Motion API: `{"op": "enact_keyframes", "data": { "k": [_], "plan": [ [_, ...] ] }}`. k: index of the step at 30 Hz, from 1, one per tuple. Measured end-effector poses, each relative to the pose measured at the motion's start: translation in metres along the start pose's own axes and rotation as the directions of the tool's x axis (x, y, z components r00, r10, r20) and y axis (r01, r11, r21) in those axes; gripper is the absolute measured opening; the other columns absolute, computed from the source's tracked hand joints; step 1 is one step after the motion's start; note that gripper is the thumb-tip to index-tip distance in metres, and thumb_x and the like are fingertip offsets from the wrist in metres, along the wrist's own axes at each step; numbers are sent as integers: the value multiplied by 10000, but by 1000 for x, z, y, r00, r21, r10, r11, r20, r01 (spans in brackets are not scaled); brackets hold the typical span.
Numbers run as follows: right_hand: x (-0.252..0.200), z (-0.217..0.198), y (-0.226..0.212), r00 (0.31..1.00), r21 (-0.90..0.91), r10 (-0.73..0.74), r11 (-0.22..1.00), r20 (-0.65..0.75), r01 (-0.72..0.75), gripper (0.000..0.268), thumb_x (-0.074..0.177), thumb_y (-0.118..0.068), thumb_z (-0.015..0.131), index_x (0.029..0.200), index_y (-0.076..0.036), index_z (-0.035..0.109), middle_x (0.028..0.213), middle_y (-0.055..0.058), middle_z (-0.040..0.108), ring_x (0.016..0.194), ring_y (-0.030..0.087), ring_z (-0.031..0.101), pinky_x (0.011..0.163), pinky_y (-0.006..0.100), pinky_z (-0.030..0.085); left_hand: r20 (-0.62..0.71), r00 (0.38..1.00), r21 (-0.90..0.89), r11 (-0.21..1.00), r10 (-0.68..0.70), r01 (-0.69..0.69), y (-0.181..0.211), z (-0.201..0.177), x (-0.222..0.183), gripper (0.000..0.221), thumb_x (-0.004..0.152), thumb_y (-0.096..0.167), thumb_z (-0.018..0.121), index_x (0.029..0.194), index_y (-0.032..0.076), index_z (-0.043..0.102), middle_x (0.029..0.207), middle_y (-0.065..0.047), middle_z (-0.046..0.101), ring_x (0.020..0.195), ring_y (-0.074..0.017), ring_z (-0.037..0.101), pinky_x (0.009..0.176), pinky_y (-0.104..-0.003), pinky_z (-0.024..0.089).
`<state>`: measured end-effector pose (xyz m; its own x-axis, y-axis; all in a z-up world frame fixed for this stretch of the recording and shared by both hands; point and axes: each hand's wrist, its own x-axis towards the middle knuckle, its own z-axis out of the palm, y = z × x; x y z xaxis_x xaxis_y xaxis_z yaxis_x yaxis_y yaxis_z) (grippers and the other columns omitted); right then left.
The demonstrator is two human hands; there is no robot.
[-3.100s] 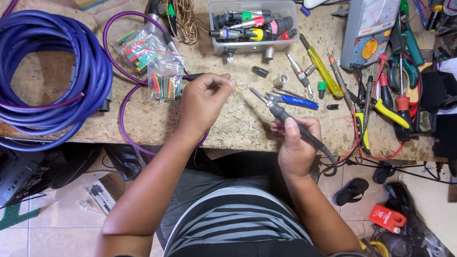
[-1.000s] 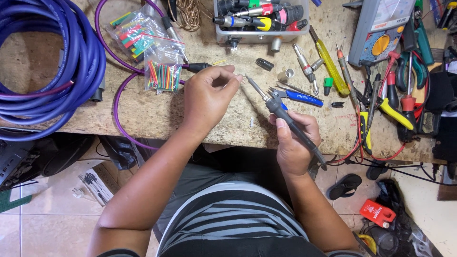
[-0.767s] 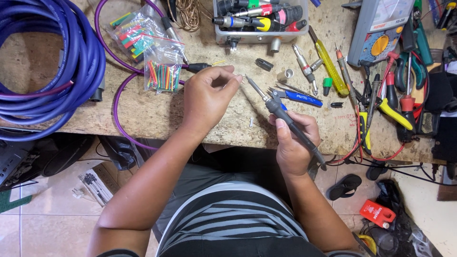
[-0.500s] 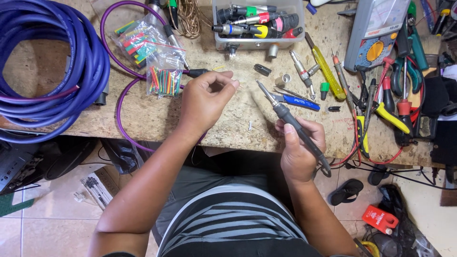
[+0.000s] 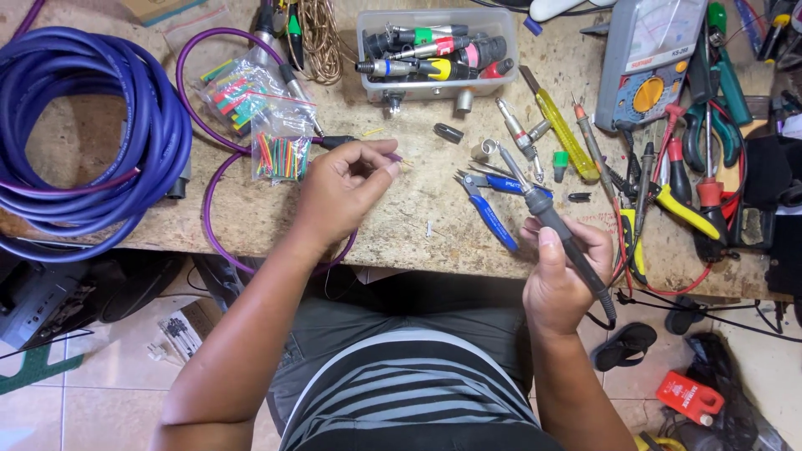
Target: Solder electrical wires together and apply heat shrink tubing for insulation.
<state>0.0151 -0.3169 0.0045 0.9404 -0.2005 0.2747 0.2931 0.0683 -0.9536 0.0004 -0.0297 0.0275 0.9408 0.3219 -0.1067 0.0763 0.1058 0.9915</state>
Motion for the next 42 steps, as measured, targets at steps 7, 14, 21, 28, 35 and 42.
{"op": "enact_keyframes", "data": {
  "k": [7,14,21,28,35,42],
  "plan": [
    [3,5,-3,1000,-25,-14,1000,16,15,255,956,45,695,1145,92,530,1000,313,688,923,384,760,803,464,687,-63,941,-359,887,-332,289,-6,6,13,191,902,124,744,1002,-34,705,1300,-244,692,1077,-238,737,1009,-317,582],
    [1,8,-4,1000,-38,-8,999,15,8,262,953,34,689,1151,93,528,1012,305,689,927,379,760,806,471,689,-63,919,-405,852,-389,333,-4,9,31,250,876,152,810,982,-48,705,1151,-243,741,1091,-334,732,1036,-404,552],
    [0,8,3,1000,-35,5,999,16,-4,276,936,30,698,1142,114,533,998,323,682,912,396,758,787,488,684,-73,931,-376,874,-359,307,-12,11,39,267,884,162,811,1000,-54,704,1247,-270,698,1113,-331,717,1043,-410,551],
    [0,9,-1,998,-19,1,1000,57,0,264,947,28,683,1143,109,526,1006,334,682,914,398,755,787,488,680,-86,950,-304,916,-301,262,-16,11,31,196,897,106,784,986,-49,704,1293,-280,673,1049,-283,733,962,-368,609],
    [24,-31,-14,996,-124,-89,989,-21,85,260,932,-10,709,1116,73,544,924,302,689,810,365,753,729,467,674,-28,977,32,977,-212,213,5,7,7,214,895,123,790,1027,-23,707,1287,-232,702,1061,-286,748,929,-346,624],
    [117,-165,-64,753,-373,-274,927,-598,40,138,884,-97,603,997,-53,537,711,122,585,551,173,589,502,259,428,-26,997,175,981,-75,78,14,14,-11,229,943,-12,671,1159,-22,597,1286,-199,700,1123,-198,696,988,-263,561]
  ]
}}
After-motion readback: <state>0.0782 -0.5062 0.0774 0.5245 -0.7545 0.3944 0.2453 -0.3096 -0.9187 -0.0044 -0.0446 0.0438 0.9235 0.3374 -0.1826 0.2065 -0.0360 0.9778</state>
